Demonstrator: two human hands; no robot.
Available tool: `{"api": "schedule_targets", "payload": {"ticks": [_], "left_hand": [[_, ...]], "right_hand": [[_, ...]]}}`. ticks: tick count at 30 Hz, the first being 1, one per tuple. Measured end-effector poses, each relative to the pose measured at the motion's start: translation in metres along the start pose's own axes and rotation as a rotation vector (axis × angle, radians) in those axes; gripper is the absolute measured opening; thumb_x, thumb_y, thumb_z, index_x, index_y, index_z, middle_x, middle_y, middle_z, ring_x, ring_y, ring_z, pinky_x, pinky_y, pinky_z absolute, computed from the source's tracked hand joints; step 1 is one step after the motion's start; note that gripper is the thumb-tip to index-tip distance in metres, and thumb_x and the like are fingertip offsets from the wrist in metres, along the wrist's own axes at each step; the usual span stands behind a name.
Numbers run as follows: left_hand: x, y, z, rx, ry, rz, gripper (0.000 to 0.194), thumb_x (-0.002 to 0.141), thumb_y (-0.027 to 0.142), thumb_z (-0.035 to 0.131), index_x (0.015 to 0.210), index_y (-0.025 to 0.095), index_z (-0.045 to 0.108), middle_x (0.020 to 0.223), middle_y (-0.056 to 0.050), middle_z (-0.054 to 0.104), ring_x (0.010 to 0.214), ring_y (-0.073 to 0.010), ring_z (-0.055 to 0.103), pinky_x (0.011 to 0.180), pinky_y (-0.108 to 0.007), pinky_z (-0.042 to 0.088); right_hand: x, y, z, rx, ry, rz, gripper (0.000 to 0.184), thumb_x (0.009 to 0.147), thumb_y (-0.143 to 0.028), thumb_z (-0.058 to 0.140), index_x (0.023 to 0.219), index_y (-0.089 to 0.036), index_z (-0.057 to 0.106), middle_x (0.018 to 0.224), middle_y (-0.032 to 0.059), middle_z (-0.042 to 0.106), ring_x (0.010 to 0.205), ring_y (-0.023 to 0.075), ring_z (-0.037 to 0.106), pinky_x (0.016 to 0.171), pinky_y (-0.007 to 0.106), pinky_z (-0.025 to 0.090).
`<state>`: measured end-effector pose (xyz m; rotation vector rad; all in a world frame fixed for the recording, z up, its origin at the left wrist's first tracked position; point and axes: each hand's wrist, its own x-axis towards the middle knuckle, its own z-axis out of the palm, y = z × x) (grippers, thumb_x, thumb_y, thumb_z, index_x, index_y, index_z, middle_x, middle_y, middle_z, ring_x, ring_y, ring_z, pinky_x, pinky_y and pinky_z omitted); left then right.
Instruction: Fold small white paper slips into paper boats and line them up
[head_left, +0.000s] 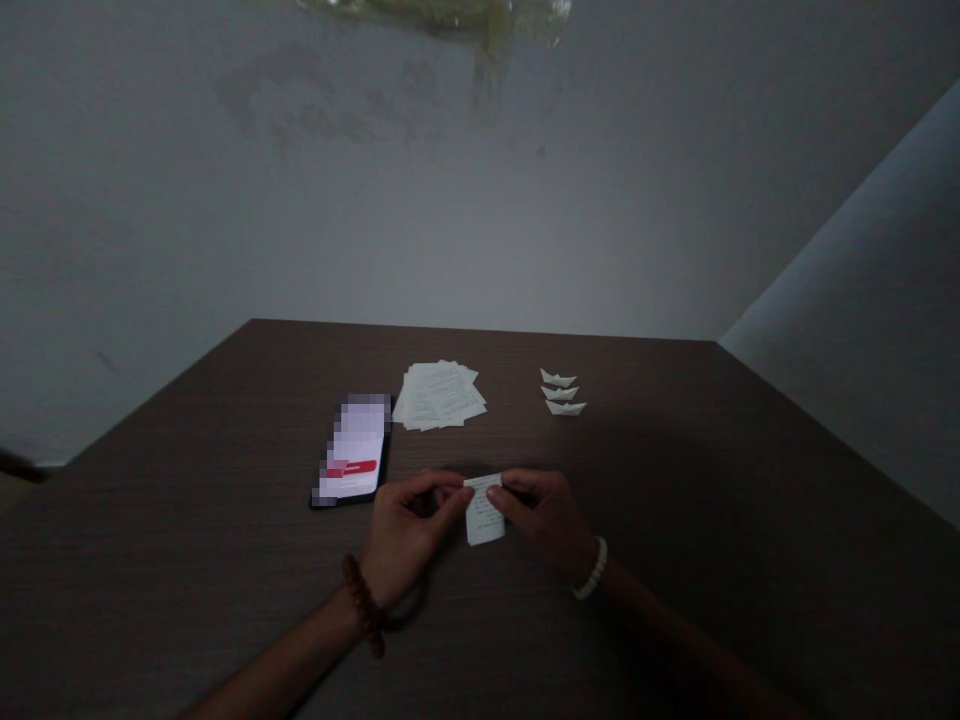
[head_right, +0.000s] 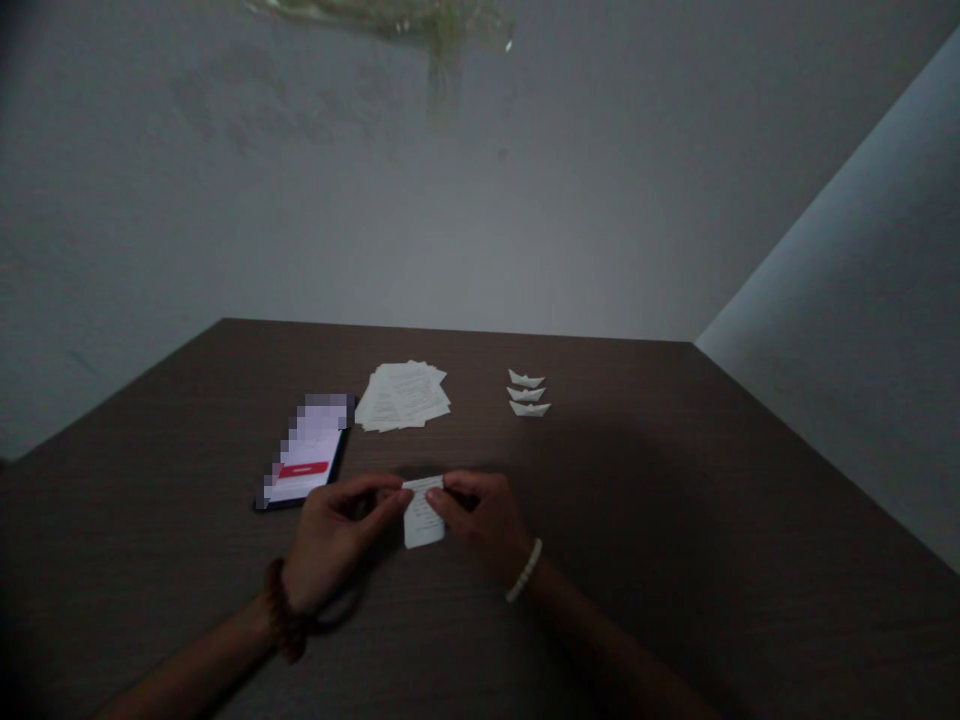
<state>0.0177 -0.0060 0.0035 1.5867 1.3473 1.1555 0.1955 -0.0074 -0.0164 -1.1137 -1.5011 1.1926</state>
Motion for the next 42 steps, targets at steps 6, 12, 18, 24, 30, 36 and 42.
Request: {"api": "schedule_targets", "payload": {"ticks": [6,12,18,24,30,36,42], "left_hand": [[0.0005,0.0049,0.0000,-0.001,-0.006,0.022,0.018,0.071,0.034,0.069,0.070,0.016,0.072,0.058,0.000,0.062,0.053,-0.0109,0.052,0.049,-0.020,0.042],[0.0005,0.0013,-0.0002,0.015,-0.024,0.027,0.022,0.073,0.037,0.068,0.071,0.015,0.072,0.059,-0.001,0.062,0.056,-0.0128,0.054,0.051,-0.022,0.043],[-0.0001,-0.0001,-0.0002,0.017,-0.044,0.024,0.020,0.074,0.034,0.067,0.071,0.015,0.072,0.059,-0.001,0.061,0.056,-0.0121,0.053,0.052,-0.022,0.042],[-0.0003,0.0009,-0.0008,0.013,-0.065,0.005,0.022,0.075,0.036,0.066,0.072,0.015,0.072,0.060,-0.001,0.059,0.056,-0.0119,0.050,0.051,-0.022,0.040],[0.0001,0.0000,-0.0021,0.008,-0.078,-0.005,0.022,0.075,0.037,0.066,0.071,0.016,0.072,0.061,-0.002,0.062,0.058,-0.0133,0.052,0.052,-0.023,0.040],[-0.0003,0.0032,-0.0040,-0.015,-0.139,0.003,0.023,0.077,0.037,0.064,0.071,0.017,0.073,0.061,-0.002,0.063,0.058,-0.0140,0.052,0.054,-0.024,0.039],[-0.0020,0.0057,-0.0050,-0.030,-0.221,0.079,0.019,0.081,0.032,0.063,0.075,0.019,0.075,0.063,-0.001,0.065,0.062,-0.0141,0.052,0.060,-0.025,0.041]], "right_hand": [[0.0000,-0.0027,0.0001,-0.035,-0.003,-0.008,0.022,0.083,-0.032,0.059,0.077,-0.013,0.070,0.064,0.0007,0.062,0.058,0.0115,0.053,0.055,0.022,0.041],[-0.0005,0.0000,0.0007,-0.053,0.001,0.000,0.026,0.083,-0.035,0.058,0.073,-0.014,0.068,0.060,-0.0008,0.058,0.055,0.0108,0.049,0.052,0.021,0.038],[0.0001,-0.0020,0.0012,-0.049,0.011,0.004,0.023,0.082,-0.033,0.059,0.075,-0.014,0.069,0.061,-0.0003,0.060,0.056,0.0112,0.052,0.052,0.021,0.039],[-0.0005,-0.0023,0.0015,-0.070,0.028,0.010,0.024,0.082,-0.034,0.059,0.073,-0.013,0.068,0.060,-0.0006,0.061,0.055,0.0110,0.052,0.052,0.021,0.039],[-0.0009,-0.0035,0.0010,-0.067,0.026,-0.001,0.024,0.082,-0.034,0.060,0.072,-0.014,0.068,0.061,0.0002,0.061,0.056,0.0116,0.053,0.052,0.022,0.041],[-0.0014,-0.0031,0.0025,0.008,0.035,0.015,0.020,0.078,-0.034,0.064,0.075,-0.015,0.068,0.062,0.0003,0.063,0.056,0.0119,0.055,0.053,0.023,0.043],[-0.0012,-0.0018,0.0025,0.006,0.018,0.027,0.020,0.076,-0.034,0.066,0.073,-0.014,0.067,0.057,-0.0010,0.058,0.051,0.0104,0.051,0.049,0.022,0.040]]}}
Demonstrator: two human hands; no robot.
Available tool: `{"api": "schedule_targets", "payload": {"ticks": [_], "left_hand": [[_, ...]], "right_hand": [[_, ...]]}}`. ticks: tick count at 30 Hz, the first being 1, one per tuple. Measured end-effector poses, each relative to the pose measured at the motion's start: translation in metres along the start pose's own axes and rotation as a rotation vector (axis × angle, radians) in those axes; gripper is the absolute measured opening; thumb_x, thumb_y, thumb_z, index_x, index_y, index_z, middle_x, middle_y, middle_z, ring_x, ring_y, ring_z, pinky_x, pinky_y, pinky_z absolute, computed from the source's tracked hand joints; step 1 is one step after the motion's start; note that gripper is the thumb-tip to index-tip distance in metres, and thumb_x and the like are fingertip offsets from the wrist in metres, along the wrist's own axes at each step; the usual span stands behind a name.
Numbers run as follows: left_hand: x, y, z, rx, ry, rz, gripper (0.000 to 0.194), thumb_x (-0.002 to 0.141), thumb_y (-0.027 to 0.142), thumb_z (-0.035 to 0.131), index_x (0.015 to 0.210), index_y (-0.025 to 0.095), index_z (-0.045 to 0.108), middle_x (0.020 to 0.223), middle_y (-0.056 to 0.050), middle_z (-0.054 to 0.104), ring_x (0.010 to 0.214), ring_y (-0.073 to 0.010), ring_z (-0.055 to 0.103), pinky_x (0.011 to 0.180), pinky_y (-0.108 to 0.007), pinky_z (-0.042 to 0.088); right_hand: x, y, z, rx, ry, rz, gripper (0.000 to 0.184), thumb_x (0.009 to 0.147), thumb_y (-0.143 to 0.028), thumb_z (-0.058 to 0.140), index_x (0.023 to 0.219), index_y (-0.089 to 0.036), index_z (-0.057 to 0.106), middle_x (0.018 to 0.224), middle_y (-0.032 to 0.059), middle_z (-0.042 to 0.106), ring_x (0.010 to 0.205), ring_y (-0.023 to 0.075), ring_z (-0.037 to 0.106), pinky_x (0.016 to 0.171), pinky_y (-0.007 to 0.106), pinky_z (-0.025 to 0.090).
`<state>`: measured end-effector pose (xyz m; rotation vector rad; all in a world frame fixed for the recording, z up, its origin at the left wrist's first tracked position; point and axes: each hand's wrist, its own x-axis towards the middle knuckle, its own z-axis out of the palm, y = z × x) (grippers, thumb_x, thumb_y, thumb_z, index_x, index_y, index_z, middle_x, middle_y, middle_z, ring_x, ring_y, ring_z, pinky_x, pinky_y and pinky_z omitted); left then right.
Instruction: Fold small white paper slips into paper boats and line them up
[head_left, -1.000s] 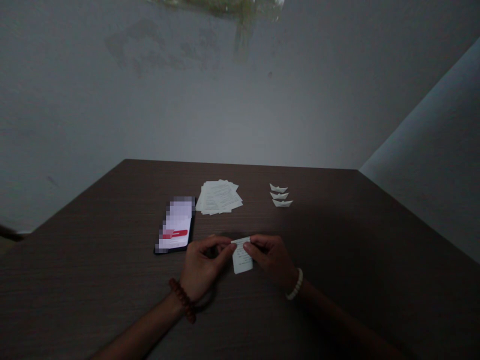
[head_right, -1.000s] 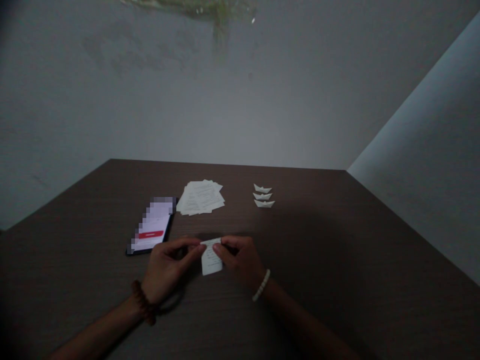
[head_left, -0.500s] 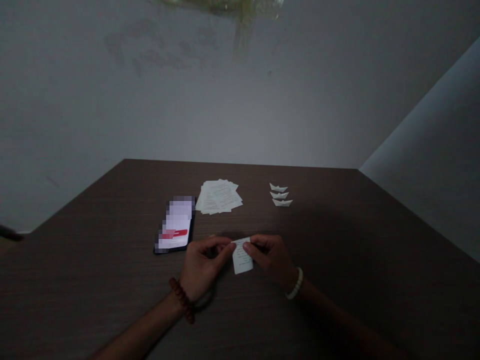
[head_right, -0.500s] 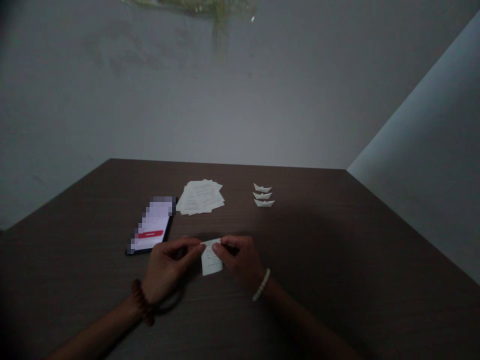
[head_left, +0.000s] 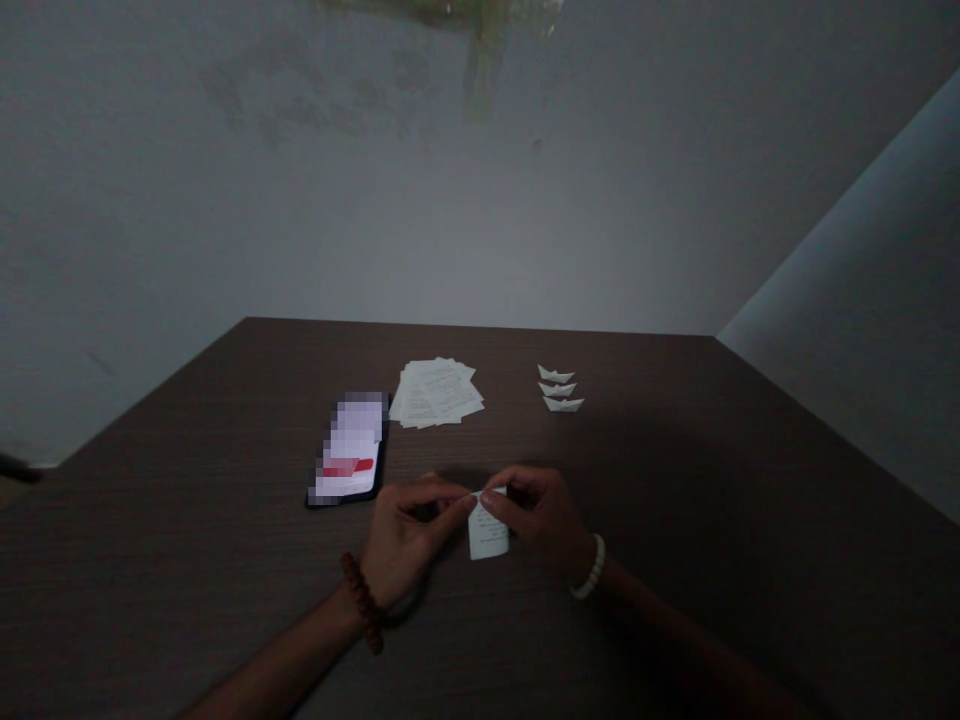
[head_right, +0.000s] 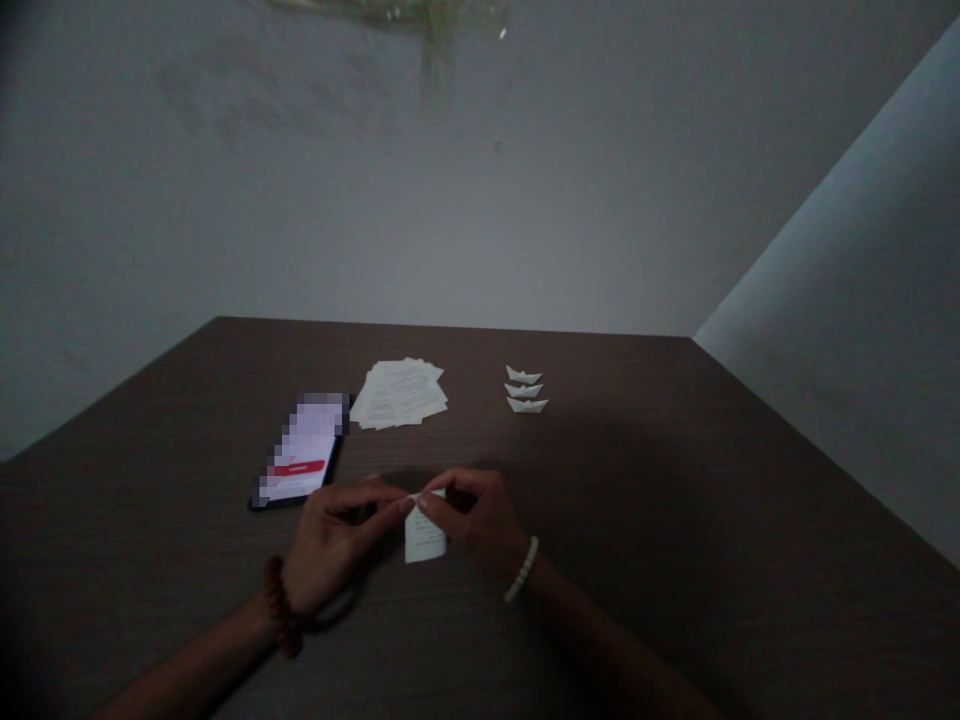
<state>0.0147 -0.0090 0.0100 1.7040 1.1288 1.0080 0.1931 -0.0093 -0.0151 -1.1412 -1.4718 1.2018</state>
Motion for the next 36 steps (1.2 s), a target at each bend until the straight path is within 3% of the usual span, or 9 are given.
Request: {"api": "schedule_targets", "payload": {"ticks": [7,14,23,29,36], "left_hand": [[-0.001,-0.004,-0.003,0.020,-0.063,0.028,0.021,0.085,0.032,0.058,0.085,0.021,0.076,0.067,-0.003,0.068,0.066,-0.0161,0.054,0.067,-0.029,0.043],[0.000,-0.006,-0.006,0.028,-0.044,0.037,0.022,0.084,0.033,0.059,0.079,0.020,0.076,0.063,-0.003,0.064,0.060,-0.0149,0.053,0.058,-0.027,0.040],[0.000,-0.010,-0.005,0.016,-0.052,0.058,0.022,0.085,0.032,0.059,0.075,0.019,0.074,0.064,-0.003,0.065,0.062,-0.0152,0.053,0.062,-0.029,0.041],[0.001,-0.007,-0.004,-0.012,-0.035,-0.016,0.022,0.082,0.032,0.061,0.071,0.018,0.074,0.064,-0.003,0.066,0.064,-0.0160,0.054,0.064,-0.029,0.041],[0.003,-0.006,-0.002,-0.044,-0.048,-0.073,0.022,0.080,0.033,0.062,0.071,0.016,0.073,0.065,-0.003,0.066,0.064,-0.0152,0.055,0.063,-0.027,0.042]], "right_hand": [[0.002,0.001,-0.002,0.036,-0.015,0.036,0.018,0.072,-0.033,0.069,0.071,-0.015,0.068,0.057,-0.0009,0.060,0.050,0.0103,0.053,0.049,0.022,0.042],[0.003,0.000,-0.011,0.116,-0.020,0.060,0.020,0.068,-0.035,0.073,0.068,-0.015,0.068,0.061,0.0005,0.066,0.054,0.0116,0.058,0.052,0.023,0.046],[0.005,0.001,-0.013,0.190,-0.053,0.095,0.020,0.066,-0.033,0.076,0.066,-0.015,0.069,0.062,0.0013,0.069,0.053,0.0111,0.060,0.053,0.023,0.047],[0.006,0.004,-0.014,0.243,-0.082,0.095,0.019,0.066,-0.031,0.076,0.065,-0.014,0.068,0.063,0.0008,0.069,0.053,0.0109,0.060,0.054,0.022,0.046],[0.006,0.004,-0.013,0.155,-0.057,0.064,0.024,0.068,-0.036,0.074,0.066,-0.014,0.067,0.062,0.0012,0.068,0.053,0.0113,0.059,0.053,0.023,0.046]]}}
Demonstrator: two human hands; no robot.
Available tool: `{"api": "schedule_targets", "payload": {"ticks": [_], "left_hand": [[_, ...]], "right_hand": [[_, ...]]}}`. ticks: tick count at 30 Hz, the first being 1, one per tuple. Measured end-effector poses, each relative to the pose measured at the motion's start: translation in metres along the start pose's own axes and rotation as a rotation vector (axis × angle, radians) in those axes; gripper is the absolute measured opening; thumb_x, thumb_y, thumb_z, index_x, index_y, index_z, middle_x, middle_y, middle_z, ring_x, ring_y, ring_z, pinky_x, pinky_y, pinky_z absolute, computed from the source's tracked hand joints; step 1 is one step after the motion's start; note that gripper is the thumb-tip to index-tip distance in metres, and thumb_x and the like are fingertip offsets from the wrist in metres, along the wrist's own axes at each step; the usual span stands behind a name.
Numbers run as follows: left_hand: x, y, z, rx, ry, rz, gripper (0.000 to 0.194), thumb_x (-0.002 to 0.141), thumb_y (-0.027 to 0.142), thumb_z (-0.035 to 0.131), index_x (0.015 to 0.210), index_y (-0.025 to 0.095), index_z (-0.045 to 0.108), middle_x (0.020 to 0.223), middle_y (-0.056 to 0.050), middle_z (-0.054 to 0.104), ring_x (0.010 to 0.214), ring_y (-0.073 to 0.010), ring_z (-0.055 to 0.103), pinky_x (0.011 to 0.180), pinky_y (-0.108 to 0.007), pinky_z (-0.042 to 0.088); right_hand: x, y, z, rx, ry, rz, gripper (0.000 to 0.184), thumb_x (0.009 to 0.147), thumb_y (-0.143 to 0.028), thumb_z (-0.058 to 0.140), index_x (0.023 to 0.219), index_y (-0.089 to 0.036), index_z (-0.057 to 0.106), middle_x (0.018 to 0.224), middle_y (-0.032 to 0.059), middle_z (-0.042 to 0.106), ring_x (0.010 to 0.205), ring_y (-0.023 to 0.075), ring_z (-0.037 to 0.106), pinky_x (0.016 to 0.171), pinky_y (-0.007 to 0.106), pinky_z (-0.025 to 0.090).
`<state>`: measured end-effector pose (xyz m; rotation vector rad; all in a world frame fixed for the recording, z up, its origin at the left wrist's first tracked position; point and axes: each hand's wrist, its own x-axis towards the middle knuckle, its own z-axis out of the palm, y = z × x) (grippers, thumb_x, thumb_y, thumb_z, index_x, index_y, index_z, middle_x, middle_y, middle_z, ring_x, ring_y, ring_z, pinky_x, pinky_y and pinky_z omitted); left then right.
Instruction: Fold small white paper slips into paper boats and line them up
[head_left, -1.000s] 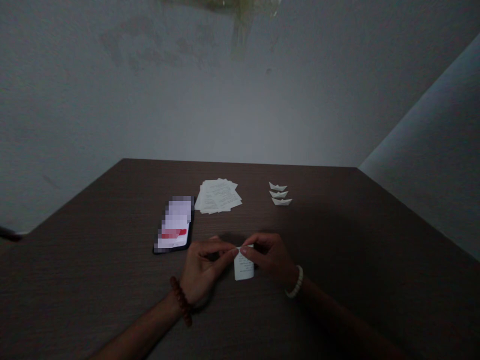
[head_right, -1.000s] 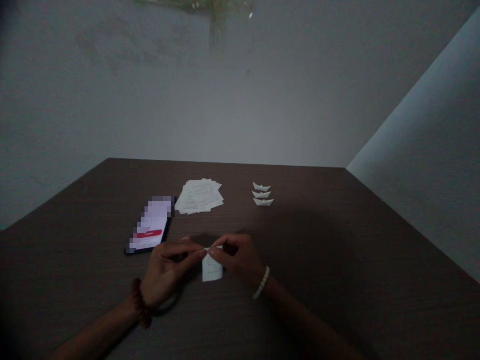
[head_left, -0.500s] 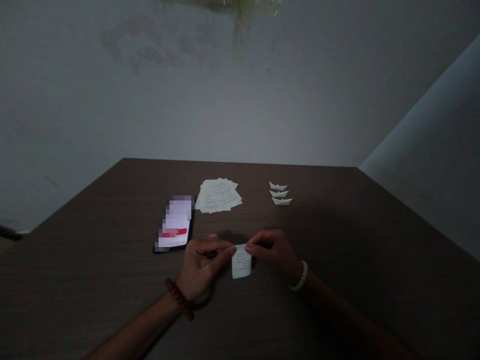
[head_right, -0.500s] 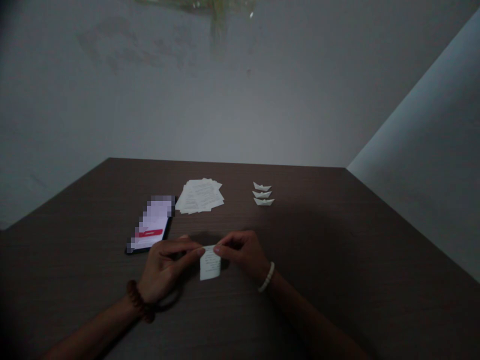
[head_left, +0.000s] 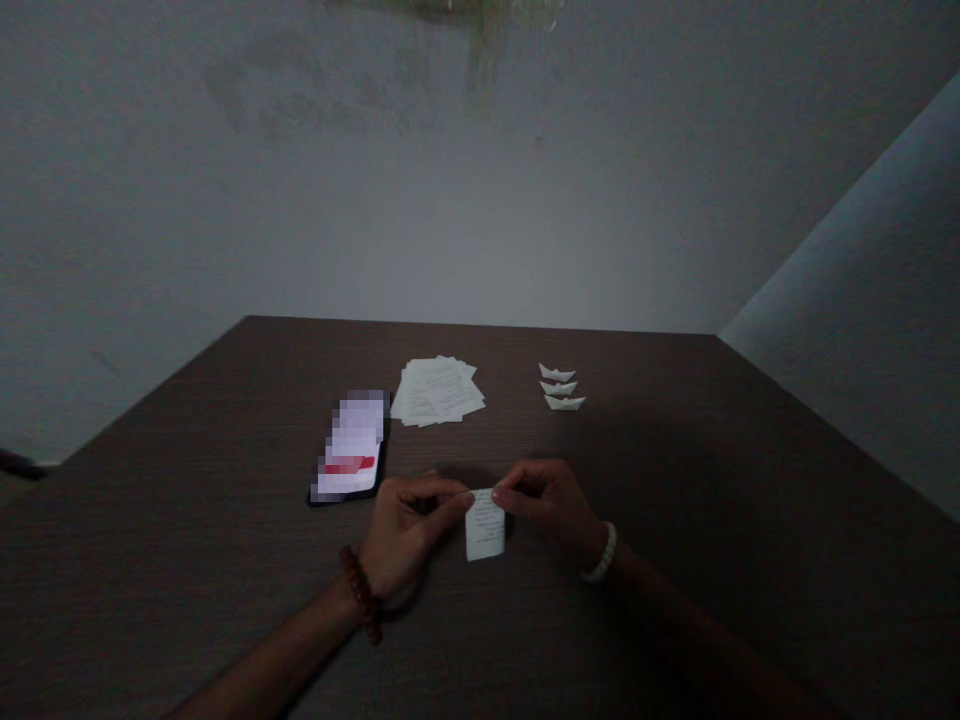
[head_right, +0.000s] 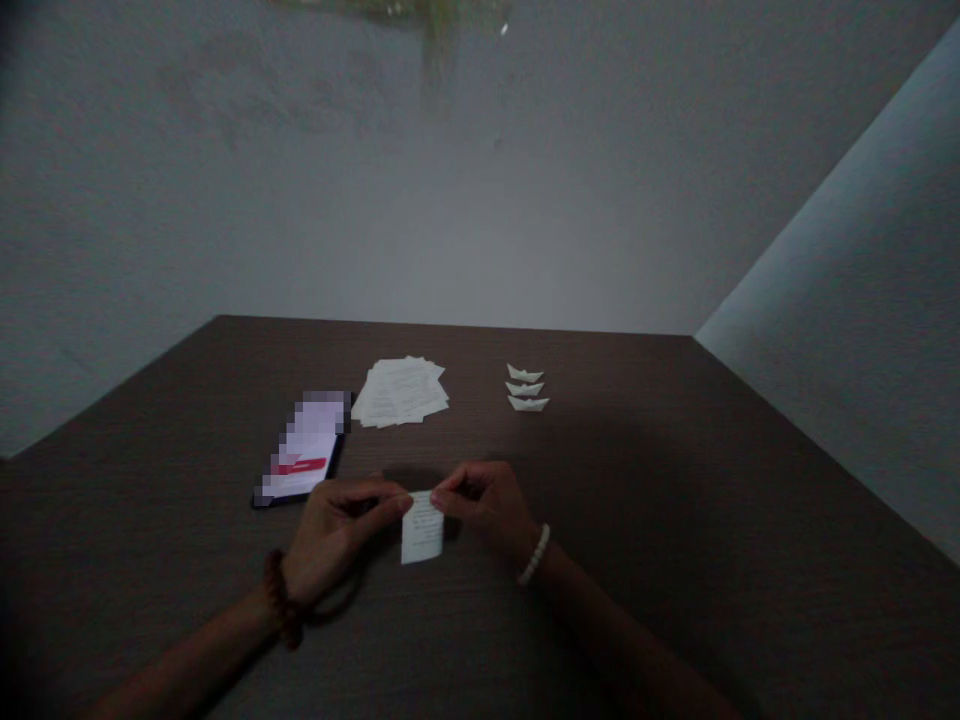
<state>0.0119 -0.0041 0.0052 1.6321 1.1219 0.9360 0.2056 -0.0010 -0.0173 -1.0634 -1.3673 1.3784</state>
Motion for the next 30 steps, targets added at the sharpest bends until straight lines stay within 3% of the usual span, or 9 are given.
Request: {"api": "schedule_targets", "payload": {"ticks": [12,21,30], "left_hand": [[-0.0022,-0.0083,0.0056,0.147,0.054,0.102,0.016,0.078,0.031,0.065,0.075,0.016,0.071,0.063,-0.001,0.061,0.059,-0.0120,0.053,0.055,-0.023,0.041],[0.0008,-0.0077,0.0025,0.084,-0.037,0.062,0.018,0.080,0.030,0.063,0.073,0.017,0.072,0.069,-0.003,0.067,0.067,-0.0152,0.058,0.063,-0.026,0.045],[0.0043,-0.0081,-0.0035,0.241,-0.089,0.075,0.023,0.084,0.032,0.056,0.076,0.017,0.071,0.072,-0.004,0.068,0.068,-0.0165,0.059,0.067,-0.029,0.044]], "right_hand": [[-0.0043,-0.0032,0.0063,-0.092,0.005,-0.063,0.018,0.072,-0.032,0.071,0.067,-0.015,0.067,0.059,0.0007,0.065,0.053,0.0112,0.058,0.052,0.023,0.045],[-0.0031,0.0003,0.0061,-0.192,-0.022,-0.087,0.014,0.074,-0.028,0.069,0.071,-0.014,0.070,0.063,0.0020,0.067,0.054,0.0111,0.057,0.052,0.022,0.044],[-0.0007,-0.0027,0.0044,-0.210,-0.018,-0.012,0.014,0.075,-0.027,0.066,0.069,-0.014,0.068,0.062,0.0018,0.067,0.055,0.0119,0.059,0.053,0.022,0.045]]}}
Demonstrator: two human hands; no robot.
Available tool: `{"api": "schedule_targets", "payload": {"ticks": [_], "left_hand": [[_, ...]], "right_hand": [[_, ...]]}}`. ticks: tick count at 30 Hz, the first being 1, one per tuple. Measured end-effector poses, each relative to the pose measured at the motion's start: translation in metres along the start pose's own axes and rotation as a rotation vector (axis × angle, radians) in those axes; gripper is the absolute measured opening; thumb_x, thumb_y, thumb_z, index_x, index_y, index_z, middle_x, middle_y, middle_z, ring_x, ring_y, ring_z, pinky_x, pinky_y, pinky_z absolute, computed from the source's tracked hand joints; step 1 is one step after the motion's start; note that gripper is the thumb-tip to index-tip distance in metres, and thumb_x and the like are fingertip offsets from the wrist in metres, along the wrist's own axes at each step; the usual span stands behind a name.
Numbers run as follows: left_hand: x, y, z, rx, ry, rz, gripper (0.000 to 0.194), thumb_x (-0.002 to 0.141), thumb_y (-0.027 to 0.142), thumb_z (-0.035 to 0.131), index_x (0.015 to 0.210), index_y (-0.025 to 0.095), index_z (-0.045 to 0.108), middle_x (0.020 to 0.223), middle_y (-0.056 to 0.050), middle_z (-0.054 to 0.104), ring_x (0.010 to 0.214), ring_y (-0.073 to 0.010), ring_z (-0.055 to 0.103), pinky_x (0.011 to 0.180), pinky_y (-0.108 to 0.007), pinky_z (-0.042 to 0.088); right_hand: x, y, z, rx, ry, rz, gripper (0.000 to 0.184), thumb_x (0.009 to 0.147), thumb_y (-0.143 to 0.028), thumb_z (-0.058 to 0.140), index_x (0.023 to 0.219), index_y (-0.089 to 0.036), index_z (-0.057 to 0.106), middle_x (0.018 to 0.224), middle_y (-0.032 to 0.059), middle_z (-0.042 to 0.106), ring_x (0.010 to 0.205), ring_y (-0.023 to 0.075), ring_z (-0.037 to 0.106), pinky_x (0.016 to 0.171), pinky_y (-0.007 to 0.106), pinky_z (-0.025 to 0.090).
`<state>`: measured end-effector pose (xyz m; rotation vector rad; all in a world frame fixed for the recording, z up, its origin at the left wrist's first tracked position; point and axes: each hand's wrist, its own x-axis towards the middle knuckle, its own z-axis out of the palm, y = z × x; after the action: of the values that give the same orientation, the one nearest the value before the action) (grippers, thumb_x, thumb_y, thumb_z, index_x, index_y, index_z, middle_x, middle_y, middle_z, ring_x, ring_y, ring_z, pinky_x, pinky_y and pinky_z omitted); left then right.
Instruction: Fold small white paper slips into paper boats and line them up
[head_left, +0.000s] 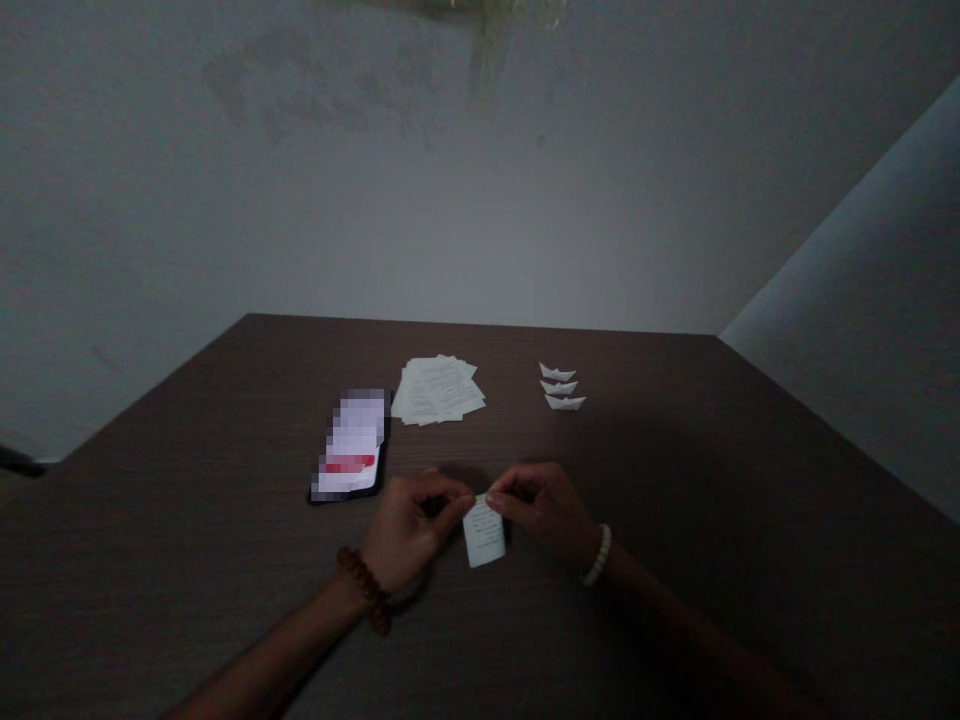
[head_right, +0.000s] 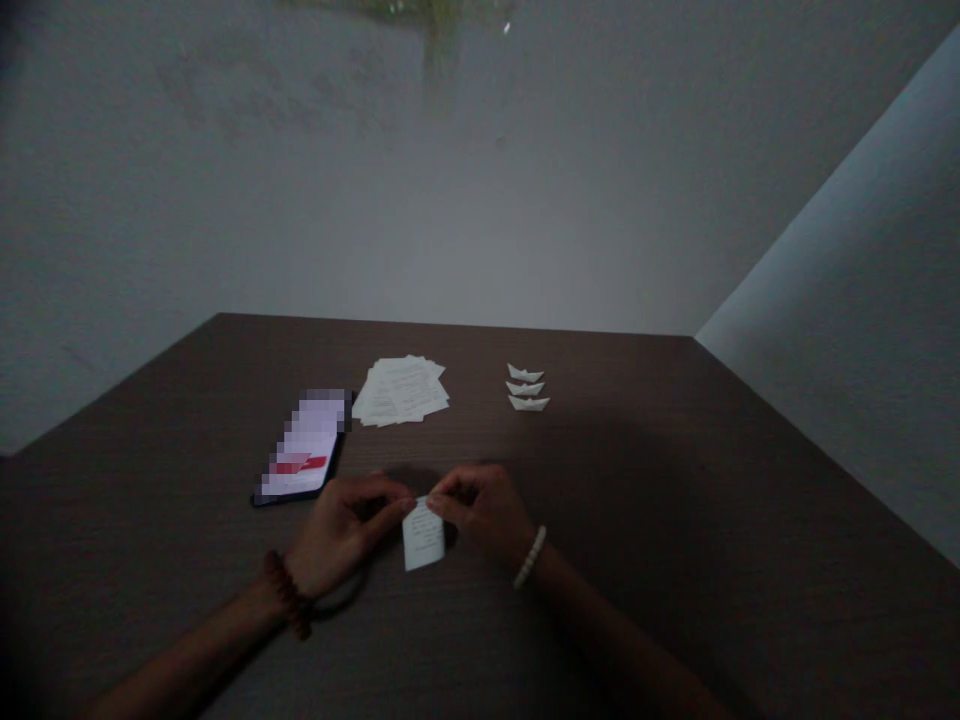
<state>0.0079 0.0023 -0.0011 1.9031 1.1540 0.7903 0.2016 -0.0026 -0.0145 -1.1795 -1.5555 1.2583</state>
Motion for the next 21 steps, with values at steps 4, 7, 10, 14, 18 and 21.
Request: {"api": "schedule_targets", "payload": {"ticks": [4,7,10,14,18,21], "left_hand": [[0.002,-0.001,0.002,0.005,-0.009,-0.065,0.023,0.083,0.031,0.054,0.075,0.017,0.070,0.076,-0.004,0.069,0.072,-0.0174,0.061,0.067,-0.028,0.045],[0.004,-0.004,0.004,0.040,-0.022,-0.075,0.023,0.083,0.031,0.053,0.076,0.017,0.069,0.073,-0.003,0.069,0.069,-0.0168,0.062,0.065,-0.026,0.045],[0.005,-0.008,0.006,0.102,0.004,-0.041,0.020,0.081,0.029,0.055,0.075,0.017,0.069,0.073,-0.003,0.068,0.069,-0.0168,0.062,0.065,-0.026,0.045],[0.007,-0.010,0.005,0.125,0.022,-0.002,0.016,0.080,0.027,0.057,0.076,0.017,0.070,0.072,-0.003,0.068,0.069,-0.0166,0.063,0.067,-0.027,0.046],[0.007,-0.009,0.005,0.119,0.042,-0.024,0.014,0.078,0.028,0.060,0.080,0.017,0.070,0.074,-0.003,0.069,0.070,-0.0172,0.063,0.066,-0.027,0.047],[0.006,-0.008,0.005,0.099,0.052,-0.032,0.015,0.076,0.028,0.062,0.082,0.017,0.069,0.076,-0.003,0.069,0.069,-0.0170,0.063,0.065,-0.027,0.048]], "right_hand": [[0.002,0.004,0.001,-0.095,-0.005,0.004,0.014,0.078,-0.026,0.062,0.072,-0.014,0.068,0.066,0.0029,0.067,0.058,0.0126,0.059,0.055,0.023,0.044],[0.002,0.007,0.002,-0.297,0.057,-0.023,0.013,0.077,-0.025,0.062,0.073,-0.015,0.070,0.062,0.0011,0.065,0.053,0.0109,0.053,0.051,0.022,0.038],[0.002,0.007,0.002,-0.444,0.106,-0.054,0.011,0.076,-0.024,0.064,0.072,-0.017,0.071,0.057,-0.0012,0.062,0.050,0.0093,0.047,0.049,0.021,0.033],[0.004,0.008,0.002,-0.479,0.125,-0.083,0.011,0.076,-0.024,0.064,0.071,-0.018,0.071,0.054,-0.0025,0.059,0.048,0.0080,0.043,0.048,0.021,0.029],[0.004,0.011,0.001,-0.415,0.137,-0.075,0.014,0.077,-0.026,0.062,0.072,-0.017,0.072,0.052,-0.0025,0.055,0.048,0.0085,0.040,0.047,0.021,0.028],[0.004,0.012,0.001,-0.329,0.155,-0.057,0.016,0.077,-0.028,0.062,0.073,-0.016,0.071,0.052,-0.0023,0.054,0.048,0.0088,0.040,0.046,0.021,0.029]]}}
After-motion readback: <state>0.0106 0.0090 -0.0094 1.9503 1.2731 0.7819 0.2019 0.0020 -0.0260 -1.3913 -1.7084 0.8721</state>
